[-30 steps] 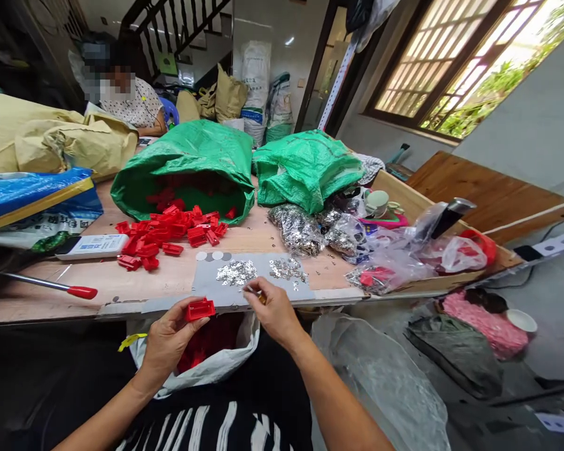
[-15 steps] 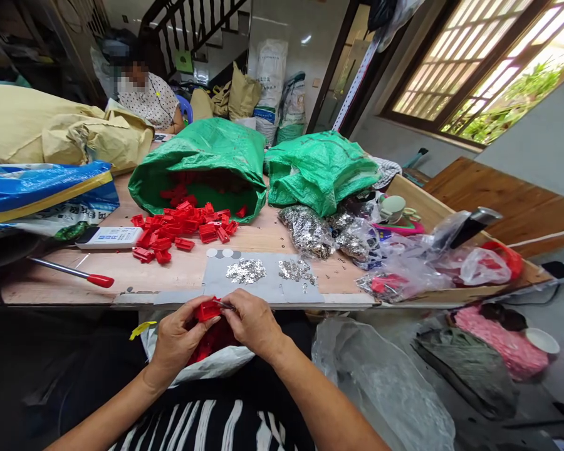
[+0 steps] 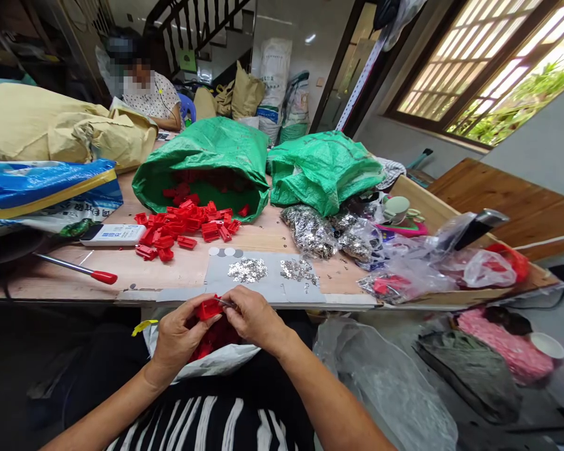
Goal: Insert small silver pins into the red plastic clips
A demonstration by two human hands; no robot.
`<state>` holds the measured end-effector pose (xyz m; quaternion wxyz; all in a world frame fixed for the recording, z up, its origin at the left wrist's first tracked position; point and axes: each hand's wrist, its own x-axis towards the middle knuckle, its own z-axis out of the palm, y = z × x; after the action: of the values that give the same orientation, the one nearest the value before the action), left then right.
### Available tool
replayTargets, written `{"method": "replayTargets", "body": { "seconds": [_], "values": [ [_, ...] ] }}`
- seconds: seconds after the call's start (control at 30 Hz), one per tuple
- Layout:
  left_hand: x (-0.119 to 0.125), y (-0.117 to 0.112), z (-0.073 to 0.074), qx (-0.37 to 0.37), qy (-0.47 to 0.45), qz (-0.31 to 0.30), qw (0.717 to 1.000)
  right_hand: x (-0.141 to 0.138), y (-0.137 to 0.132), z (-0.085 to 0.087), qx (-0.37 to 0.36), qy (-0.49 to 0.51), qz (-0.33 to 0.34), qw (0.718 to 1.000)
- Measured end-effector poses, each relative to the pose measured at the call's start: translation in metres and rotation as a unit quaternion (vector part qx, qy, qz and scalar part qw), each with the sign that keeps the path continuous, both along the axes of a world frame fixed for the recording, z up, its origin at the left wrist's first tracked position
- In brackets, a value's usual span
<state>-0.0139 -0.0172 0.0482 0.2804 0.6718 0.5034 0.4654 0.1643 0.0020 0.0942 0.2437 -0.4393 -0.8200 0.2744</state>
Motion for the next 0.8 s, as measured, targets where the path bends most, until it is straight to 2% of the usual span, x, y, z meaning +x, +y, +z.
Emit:
{"method": "replayTargets", "body": {
  "seconds": [0.2, 0.4, 0.67, 0.8],
  "values": [
    [0.000, -0.002, -0.002, -0.017, -0.029, -0.009, 0.999, 0.000, -0.002, 0.001, -0.015, 0.042, -0.001, 0.999],
    [-0.002, -0.003, -0.004, -0.029, -0.051, -0.003, 0.998, 0.005, -0.001, 0.001, -0.095, 0.133, -0.084, 0.983],
    [-0.001, -0.003, -0.002, -0.029, -0.042, -0.017, 0.999, 0.001, 0.001, -0.017, -0.155, 0.145, -0.073, 0.974],
    [0.000, -0.005, -0.005, 0.001, -0.017, -0.023, 1.000, -0.004, 0.001, -0.024, -0.171, 0.167, -0.070, 0.968]
  ]
}}
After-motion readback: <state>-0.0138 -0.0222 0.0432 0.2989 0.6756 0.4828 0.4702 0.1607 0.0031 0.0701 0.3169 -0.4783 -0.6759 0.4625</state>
